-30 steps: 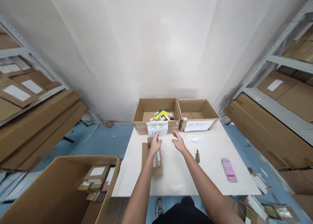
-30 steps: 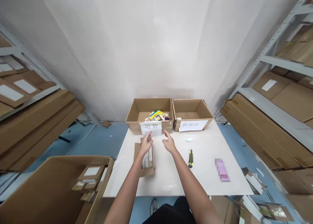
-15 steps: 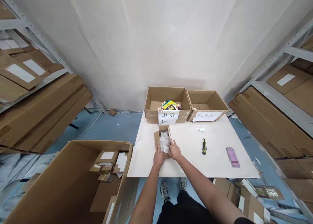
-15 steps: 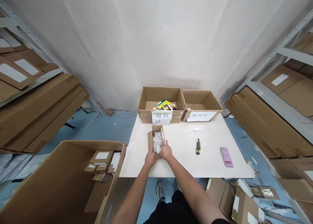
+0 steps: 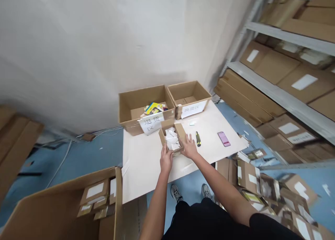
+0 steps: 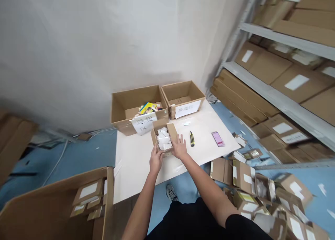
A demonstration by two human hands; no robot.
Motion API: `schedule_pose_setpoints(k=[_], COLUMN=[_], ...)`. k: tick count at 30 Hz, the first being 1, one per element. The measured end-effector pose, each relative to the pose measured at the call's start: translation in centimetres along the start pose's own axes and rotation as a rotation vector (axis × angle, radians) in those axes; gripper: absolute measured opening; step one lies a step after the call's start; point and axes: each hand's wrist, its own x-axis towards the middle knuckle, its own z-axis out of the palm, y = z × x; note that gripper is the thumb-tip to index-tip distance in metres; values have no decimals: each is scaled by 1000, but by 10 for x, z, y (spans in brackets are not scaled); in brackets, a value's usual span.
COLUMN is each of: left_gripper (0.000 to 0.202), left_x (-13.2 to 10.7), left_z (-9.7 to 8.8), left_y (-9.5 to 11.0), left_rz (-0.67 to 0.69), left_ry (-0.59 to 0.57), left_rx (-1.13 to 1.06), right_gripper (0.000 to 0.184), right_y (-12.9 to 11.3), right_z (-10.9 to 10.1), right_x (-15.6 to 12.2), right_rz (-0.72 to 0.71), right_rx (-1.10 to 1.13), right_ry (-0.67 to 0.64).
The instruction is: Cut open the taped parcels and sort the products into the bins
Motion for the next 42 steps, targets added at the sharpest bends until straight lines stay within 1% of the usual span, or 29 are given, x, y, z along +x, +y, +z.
schedule_pose_setpoints(k=[1,3,4,6,9,10,12,14,16,18,20,22,23,25,27,29,31,33,35,38,40,42], left_gripper=[15,16,17,17,15,15,14,14,16,17,18,17,18,22,28,33,38,44,50,54,55,56], left_x=[10,30,40,55,67,68,63,52,33,9,-19,-47,-61,-86,-105,-116,-119,-113,-101,-78,-63,-49], left_z=[10,34,49,84,146,170,221,275,331,383,430,469,486,511,526,532,531,526,516,493,470,442], left_y=[14,48,67,107,170,190,229,265,296,323,347,369,379,395,407,413,412,407,398,382,371,360], left_rz=[49,150,198,276,369,396,444,483,523,563,599,632,647,689,749,816,848,831,789,725,676,628], left_ry=[-9,-46,-74,-141,-246,-274,-326,-398,-499,-607,-705,-796,-839,-923,-988,-1022,-1026,-1004,-957,-851,-754,-652], left_rx=[-9,-36,-47,-64,-72,-73,-76,-93,-124,-153,-170,-184,-191,-196,-180,-153,-131,-119,-105,-69,-40,-9], right_gripper=[86,63,53,38,20,16,14,18,19,19,18,19,20,25,35,44,46,45,44,42,42,45], right_y=[15,48,67,107,172,195,241,284,322,356,385,411,424,447,467,483,493,499,499,489,476,458], right_z=[-12,-37,-50,-76,-111,-122,-139,-151,-159,-164,-167,-167,-166,-162,-156,-150,-147,-149,-154,-168,-178,-186], right_x=[-5,-20,-29,-49,-85,-99,-130,-165,-205,-247,-290,-331,-350,-383,-409,-426,-433,-428,-413,-374,-342,-308], right_rz=[-7,-25,-22,18,95,123,203,326,487,650,777,877,923,999,1062,1127,1173,1149,1056,853,710,570], right_rx=[20,52,69,106,137,143,155,152,120,69,22,-13,-24,-21,19,61,80,84,90,96,99,114], right_ry=[61,192,253,367,532,582,674,764,841,887,899,902,901,880,844,846,903,958,971,943,917,883])
